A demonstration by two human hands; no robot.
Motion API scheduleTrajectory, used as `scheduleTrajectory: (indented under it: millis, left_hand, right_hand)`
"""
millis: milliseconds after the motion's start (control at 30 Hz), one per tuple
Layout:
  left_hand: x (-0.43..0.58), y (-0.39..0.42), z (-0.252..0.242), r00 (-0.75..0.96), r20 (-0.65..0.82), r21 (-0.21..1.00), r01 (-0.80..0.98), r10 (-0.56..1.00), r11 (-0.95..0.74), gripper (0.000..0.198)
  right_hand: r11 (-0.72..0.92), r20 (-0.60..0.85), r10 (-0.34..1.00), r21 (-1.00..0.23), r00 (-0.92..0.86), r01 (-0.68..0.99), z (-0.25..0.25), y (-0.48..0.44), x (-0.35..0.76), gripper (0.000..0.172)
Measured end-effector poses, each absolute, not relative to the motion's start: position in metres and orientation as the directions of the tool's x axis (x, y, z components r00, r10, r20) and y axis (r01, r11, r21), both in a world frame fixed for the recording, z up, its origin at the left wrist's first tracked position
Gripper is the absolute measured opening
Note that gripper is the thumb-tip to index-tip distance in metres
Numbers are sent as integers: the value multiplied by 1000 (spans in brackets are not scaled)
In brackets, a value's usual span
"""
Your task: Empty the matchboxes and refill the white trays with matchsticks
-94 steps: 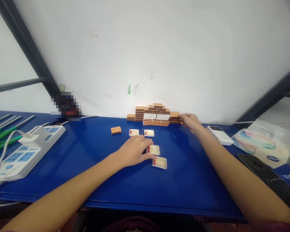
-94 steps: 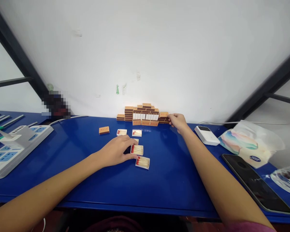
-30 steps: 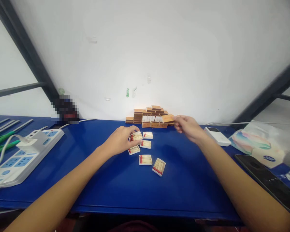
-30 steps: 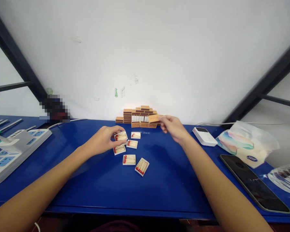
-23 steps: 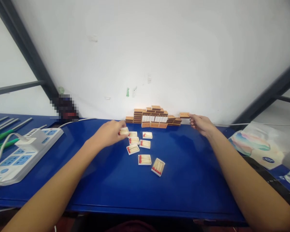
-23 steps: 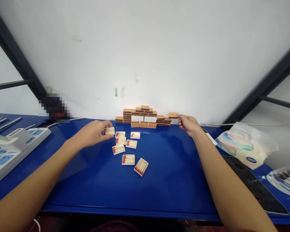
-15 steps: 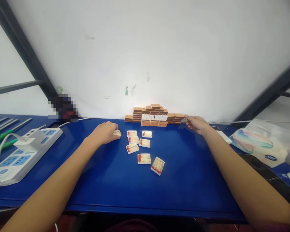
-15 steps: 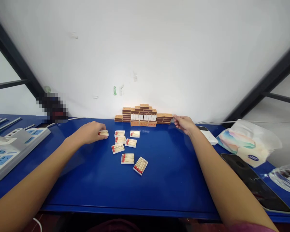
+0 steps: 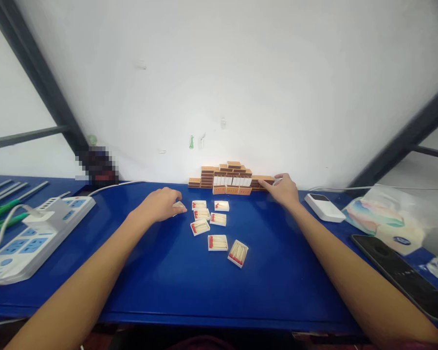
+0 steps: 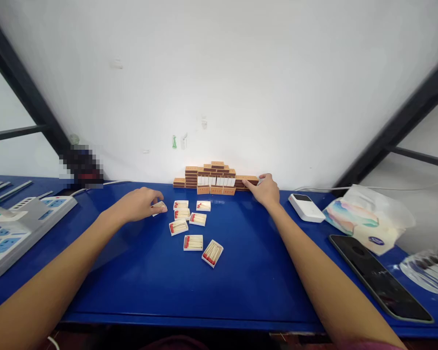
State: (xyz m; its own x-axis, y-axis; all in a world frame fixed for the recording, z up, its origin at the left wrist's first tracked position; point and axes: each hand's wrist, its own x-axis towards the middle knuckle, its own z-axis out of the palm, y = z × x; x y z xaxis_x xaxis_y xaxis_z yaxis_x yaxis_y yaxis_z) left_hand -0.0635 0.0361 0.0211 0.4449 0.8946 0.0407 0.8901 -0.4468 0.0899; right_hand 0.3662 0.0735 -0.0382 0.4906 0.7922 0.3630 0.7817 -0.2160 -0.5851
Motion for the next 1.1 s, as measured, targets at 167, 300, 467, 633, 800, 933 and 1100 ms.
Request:
scheduleTrajectory:
  millis: [167, 300, 467, 633, 800, 933, 1100]
  left_hand:
    - [-61, 42, 20, 514, 66, 268, 816, 855, -511, 44]
    - [-54, 74, 16, 496, 238, 233, 806, 835, -545, 37]
    - [-34, 128, 3, 541, 332, 121, 788, 772, -604, 42]
    - [-22, 155, -8, 564, 285, 112, 784, 775, -611, 41]
    - [-21, 158, -8, 537, 259, 105, 811, 803, -576, 36]
    - [-20, 154, -8, 503, 240, 114, 835, 830, -539, 35]
    - [-22, 150, -8, 484, 195, 163, 842, 853, -514, 38]
  right_hand:
    - [-229, 339, 818, -549, 465, 804, -40, 72, 360, 79]
    - [-186, 339, 840, -553, 424, 812, -40, 64, 366, 75]
    - [-187, 351, 843, -522, 409, 832, -40, 53, 373, 50]
    - [-172, 377, 826, -539, 418, 825, -36, 50, 374, 40]
    - [-174, 361, 839, -531, 407, 829, -32, 49, 370, 34]
    - [-175, 361, 836, -539, 414, 824, -27, 46, 369, 33]
    - [-188, 364, 828, -536, 426, 823, -20, 42, 369, 32]
